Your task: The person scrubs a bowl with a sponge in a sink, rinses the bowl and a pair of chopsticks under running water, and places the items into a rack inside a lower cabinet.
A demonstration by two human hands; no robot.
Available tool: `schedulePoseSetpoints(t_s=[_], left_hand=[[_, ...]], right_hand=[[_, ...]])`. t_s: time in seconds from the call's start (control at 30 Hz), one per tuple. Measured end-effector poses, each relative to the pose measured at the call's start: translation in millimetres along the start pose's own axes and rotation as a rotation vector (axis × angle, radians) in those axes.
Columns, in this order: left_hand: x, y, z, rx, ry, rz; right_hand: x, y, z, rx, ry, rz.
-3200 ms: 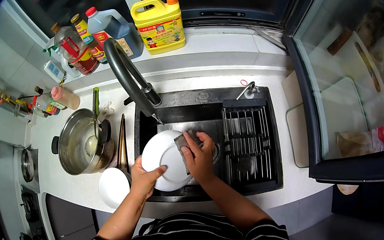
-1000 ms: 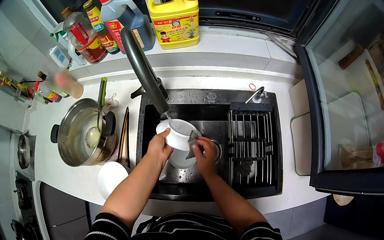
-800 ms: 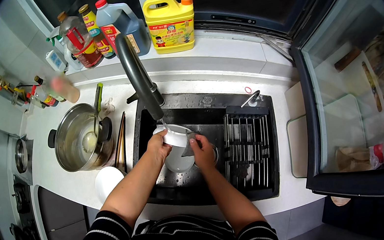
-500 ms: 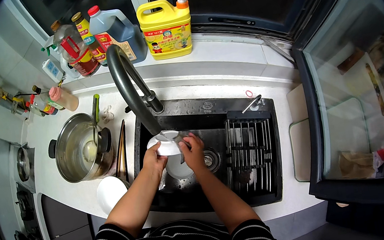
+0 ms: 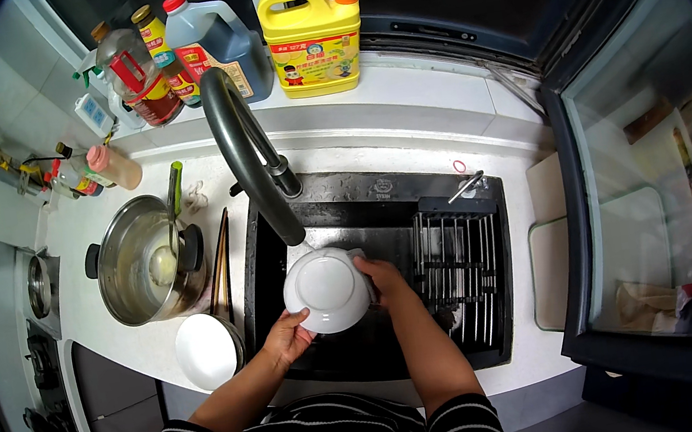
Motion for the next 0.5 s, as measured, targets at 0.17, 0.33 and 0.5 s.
schedulePoseSetpoints(t_s=[0.17, 0.33, 0.5], left_hand=[[-13, -11, 14, -0.146, -0.19, -0.019], [26, -16, -9, -0.138, -0.014, -0.026], [28, -29, -18, -0.145, -0.102, 0.009]], right_hand=[[18, 15, 25, -0.276, 0.209, 0.137], [47, 35, 27, -0.639, 0.836, 0.146], [89, 71, 0, -0.855, 1.314, 0.294]])
Point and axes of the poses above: each hand's wrist, its own y-axis away from the middle knuckle, its own x-axis out of the palm, z = x × y, the point moved 7 cm from there along -y, towards the middle knuckle, and after that the axes turned 7 degrees about -y, right-handed, at the moved point
